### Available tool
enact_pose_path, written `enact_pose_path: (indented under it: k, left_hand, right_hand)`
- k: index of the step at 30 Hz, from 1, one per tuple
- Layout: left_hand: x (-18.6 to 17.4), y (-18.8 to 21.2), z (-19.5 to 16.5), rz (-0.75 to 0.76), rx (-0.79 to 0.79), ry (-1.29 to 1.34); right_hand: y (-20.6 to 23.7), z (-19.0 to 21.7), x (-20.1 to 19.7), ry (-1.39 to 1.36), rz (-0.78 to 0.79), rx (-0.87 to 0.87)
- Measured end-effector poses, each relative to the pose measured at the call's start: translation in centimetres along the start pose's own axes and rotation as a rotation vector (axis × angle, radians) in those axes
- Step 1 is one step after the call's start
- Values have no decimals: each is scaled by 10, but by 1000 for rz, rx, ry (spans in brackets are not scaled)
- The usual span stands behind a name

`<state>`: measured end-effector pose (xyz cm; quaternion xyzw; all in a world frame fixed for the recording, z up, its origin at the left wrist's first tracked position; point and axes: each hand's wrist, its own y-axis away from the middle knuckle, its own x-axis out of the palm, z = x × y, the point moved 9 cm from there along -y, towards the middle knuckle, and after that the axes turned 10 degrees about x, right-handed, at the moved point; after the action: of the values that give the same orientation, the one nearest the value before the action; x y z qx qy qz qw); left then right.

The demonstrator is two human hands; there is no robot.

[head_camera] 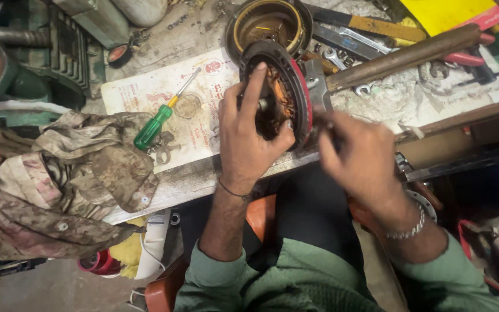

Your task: The person holds a circular pump housing with an impeller on a workbench and uses a hammer and a punch to tap around its edge, working the shaft and housing. They reposition the part and continue tapping at different points around the rim throughout the clip.

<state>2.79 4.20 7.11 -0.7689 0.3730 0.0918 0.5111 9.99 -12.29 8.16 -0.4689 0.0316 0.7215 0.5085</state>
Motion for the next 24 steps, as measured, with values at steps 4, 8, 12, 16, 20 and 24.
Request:
enact_pose_path:
  k: [4,8,12,16,20,24]
  left_hand:
    - [0,-1,1,7,-10,9]
    - [0,-1,0,11,-7,15]
    - [-1,-2,-2,-2,9,5]
    - [1,-1,2,11,-23,8]
    - [0,-2,3,4,-22,-55]
    - [4,-1,12,49,-90,-79]
  right_hand:
    - [-1,-3,2,71,-28,44]
    - [-1,-5,3,82,-39,57]
    - [-1,-2,5,132,-27,4]
    - [-1,-4,4,78,-20,49]
    - [1,-2,4,95,-29,45]
    - [4,-1,4,107,-32,34]
